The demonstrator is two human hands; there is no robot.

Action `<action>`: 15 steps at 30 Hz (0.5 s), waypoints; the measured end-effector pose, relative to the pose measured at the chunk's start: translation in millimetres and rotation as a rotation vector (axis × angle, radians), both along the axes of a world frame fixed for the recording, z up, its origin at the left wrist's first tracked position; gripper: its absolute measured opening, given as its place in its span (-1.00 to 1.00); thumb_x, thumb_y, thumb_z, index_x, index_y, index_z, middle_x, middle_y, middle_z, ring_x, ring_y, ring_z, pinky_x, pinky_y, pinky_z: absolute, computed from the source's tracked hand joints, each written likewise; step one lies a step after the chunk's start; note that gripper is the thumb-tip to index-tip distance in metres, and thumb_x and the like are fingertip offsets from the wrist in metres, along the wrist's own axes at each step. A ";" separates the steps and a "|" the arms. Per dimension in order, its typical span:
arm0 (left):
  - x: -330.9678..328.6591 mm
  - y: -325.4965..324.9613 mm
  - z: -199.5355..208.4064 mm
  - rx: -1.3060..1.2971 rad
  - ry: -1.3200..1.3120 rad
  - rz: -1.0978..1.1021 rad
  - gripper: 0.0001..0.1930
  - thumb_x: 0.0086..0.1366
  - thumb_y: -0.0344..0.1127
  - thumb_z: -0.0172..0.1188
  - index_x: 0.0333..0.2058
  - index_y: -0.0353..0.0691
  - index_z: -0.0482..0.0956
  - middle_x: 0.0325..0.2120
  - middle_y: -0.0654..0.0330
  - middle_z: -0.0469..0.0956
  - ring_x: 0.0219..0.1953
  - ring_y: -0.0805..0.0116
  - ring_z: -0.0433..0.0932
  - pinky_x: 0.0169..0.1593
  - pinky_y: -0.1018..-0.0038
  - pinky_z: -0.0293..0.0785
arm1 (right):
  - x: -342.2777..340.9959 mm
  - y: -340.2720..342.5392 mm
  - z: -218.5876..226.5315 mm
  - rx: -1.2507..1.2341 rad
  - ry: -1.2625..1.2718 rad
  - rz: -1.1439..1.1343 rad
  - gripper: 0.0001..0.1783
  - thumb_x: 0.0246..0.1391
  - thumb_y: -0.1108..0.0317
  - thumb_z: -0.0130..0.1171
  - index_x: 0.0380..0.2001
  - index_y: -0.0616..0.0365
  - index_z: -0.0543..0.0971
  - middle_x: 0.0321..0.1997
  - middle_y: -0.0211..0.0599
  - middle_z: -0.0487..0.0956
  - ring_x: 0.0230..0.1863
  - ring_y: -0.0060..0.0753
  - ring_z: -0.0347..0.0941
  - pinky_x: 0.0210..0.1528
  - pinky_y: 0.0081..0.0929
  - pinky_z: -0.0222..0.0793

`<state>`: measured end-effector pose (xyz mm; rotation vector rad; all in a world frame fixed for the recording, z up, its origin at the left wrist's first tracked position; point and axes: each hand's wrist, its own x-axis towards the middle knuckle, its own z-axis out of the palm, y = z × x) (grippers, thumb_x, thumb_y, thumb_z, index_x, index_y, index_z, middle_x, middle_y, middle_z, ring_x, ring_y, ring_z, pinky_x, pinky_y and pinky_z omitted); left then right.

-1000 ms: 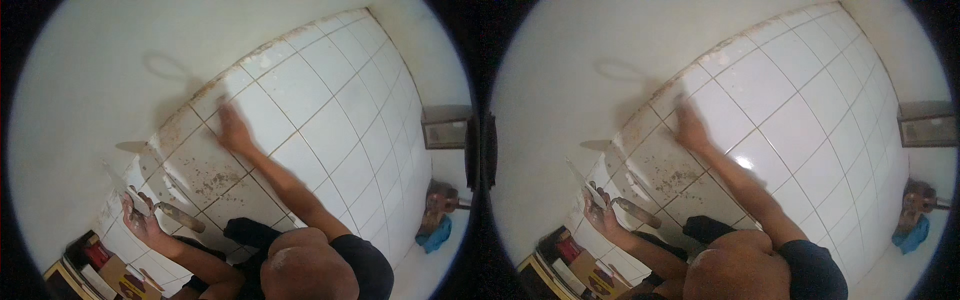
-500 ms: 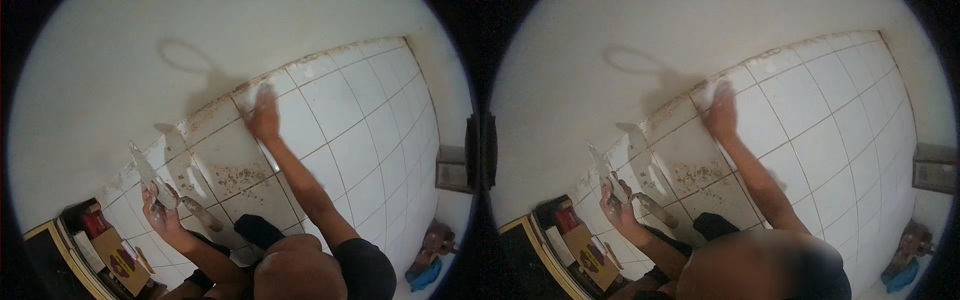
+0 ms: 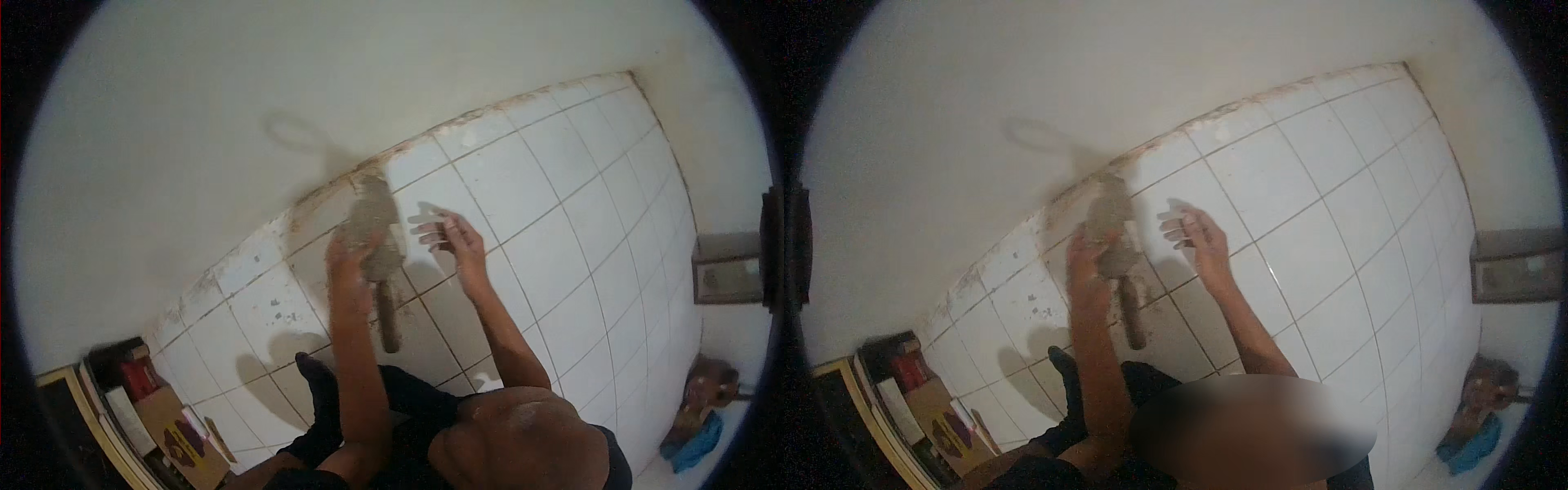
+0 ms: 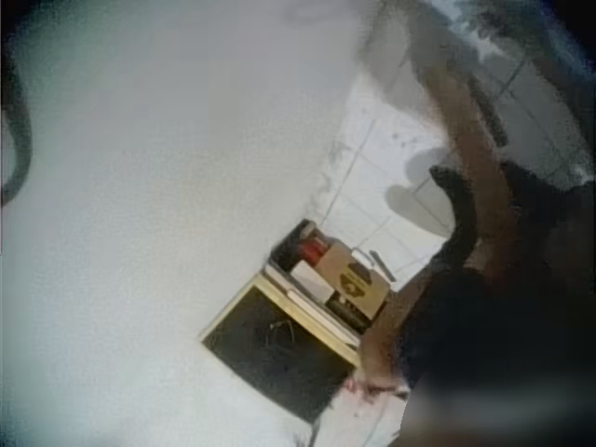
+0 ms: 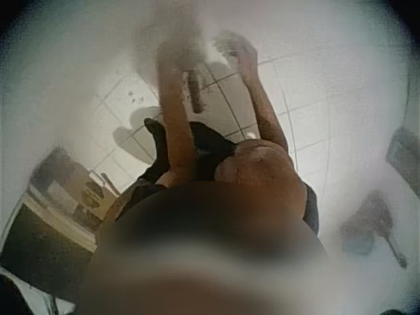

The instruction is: Apply plaster or filler to a wall surface and smooth it using a trowel and hands.

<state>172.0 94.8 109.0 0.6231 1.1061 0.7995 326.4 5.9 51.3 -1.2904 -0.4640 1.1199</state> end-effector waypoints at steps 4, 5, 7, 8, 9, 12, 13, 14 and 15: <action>69.3 -60.5 -71.8 0.020 -0.327 -0.306 -0.45 0.20 -0.45 0.19 0.17 -0.35 0.28 -0.07 0.09 0.50 -0.03 0.33 0.50 -0.01 0.44 0.45 | 41.8 -34.3 34.5 -0.151 -0.194 -0.215 -0.47 0.28 0.20 0.03 0.26 0.12 0.27 -0.14 -0.12 0.60 -0.24 -0.43 0.52 -0.24 -0.52 0.40; 86.2 -78.4 -63.6 0.010 -0.333 -0.329 -0.45 0.20 -0.45 0.19 0.17 -0.35 0.28 -0.07 0.09 0.50 -0.03 0.33 0.50 -0.01 0.44 0.45 | 48.3 -44.9 34.1 -0.235 -0.327 -0.212 -0.42 0.26 0.23 0.06 0.29 0.09 0.22 -0.16 -0.13 0.60 -0.25 -0.41 0.53 -0.25 -0.51 0.40; 107.4 -105.0 -36.8 -0.165 -0.111 -0.354 -0.43 0.22 -0.43 0.15 0.19 -0.36 0.21 0.02 -0.01 0.45 0.05 0.26 0.46 0.07 0.42 0.40 | 50.2 -57.1 29.8 -0.266 -0.377 -0.288 -0.43 0.20 0.31 0.09 0.27 0.09 0.26 -0.23 -0.09 0.60 -0.29 -0.32 0.54 -0.24 -0.40 0.42; 112.4 -112.4 -46.6 -0.160 -0.109 -0.366 -0.43 0.22 -0.43 0.15 0.19 -0.36 0.21 0.02 -0.01 0.45 0.05 0.26 0.46 0.07 0.42 0.40 | 51.2 -59.5 28.5 -0.364 -0.512 -0.267 -0.44 0.19 0.32 0.09 0.25 0.09 0.29 -0.26 -0.06 0.60 -0.30 -0.27 0.55 -0.21 -0.36 0.43; 114.9 -117.5 -66.7 -0.094 -0.025 -0.388 -0.40 0.23 -0.41 0.14 0.22 -0.37 0.15 0.06 -0.05 0.40 0.08 0.23 0.43 0.10 0.40 0.36 | 51.3 -60.0 27.9 -0.460 -0.644 -0.240 -0.45 0.17 0.34 0.10 0.24 0.10 0.32 -0.29 -0.02 0.60 -0.31 -0.22 0.56 -0.18 -0.32 0.44; 129.3 -126.5 -54.2 -0.017 0.085 -0.482 -0.31 0.26 -0.38 0.13 0.28 -0.39 0.01 0.14 -0.11 0.31 0.15 0.17 0.37 0.17 0.37 0.30 | 65.3 -71.5 -3.9 -0.401 -0.756 -0.334 -0.58 0.15 0.37 0.09 0.10 0.10 0.50 -0.35 0.05 0.62 -0.30 -0.21 0.60 -0.17 -0.36 0.45; 128.3 -121.2 -45.1 0.019 0.138 -0.505 -0.26 0.28 -0.37 0.12 0.32 -0.41 -0.07 0.17 -0.12 0.27 0.18 0.14 0.34 0.19 0.35 0.28 | 63.7 -64.7 -5.6 -0.285 -0.848 -0.363 -0.61 0.15 0.36 0.10 0.07 0.08 0.55 -0.38 0.05 0.63 -0.30 -0.27 0.61 -0.20 -0.41 0.45; 126.5 -117.5 -56.7 0.017 0.146 -0.506 -0.26 0.28 -0.37 0.12 0.32 -0.41 -0.07 0.17 -0.12 0.27 0.18 0.14 0.34 0.19 0.35 0.28 | 61.6 -59.2 -7.4 -0.394 -0.847 -0.318 -0.64 0.15 0.31 0.11 0.01 0.12 0.58 -0.36 0.10 0.62 -0.30 -0.06 0.61 -0.16 -0.33 0.46; 124.2 -113.8 -76.5 0.051 0.116 -0.503 -0.26 0.29 -0.36 0.10 0.33 -0.41 -0.09 0.17 -0.11 0.28 0.17 0.15 0.34 0.19 0.36 0.27 | 60.4 -53.3 -9.8 -0.397 -0.839 -0.314 -0.64 0.15 0.31 0.11 0.01 0.12 0.58 -0.36 0.10 0.62 -0.30 -0.06 0.61 -0.16 -0.33 0.46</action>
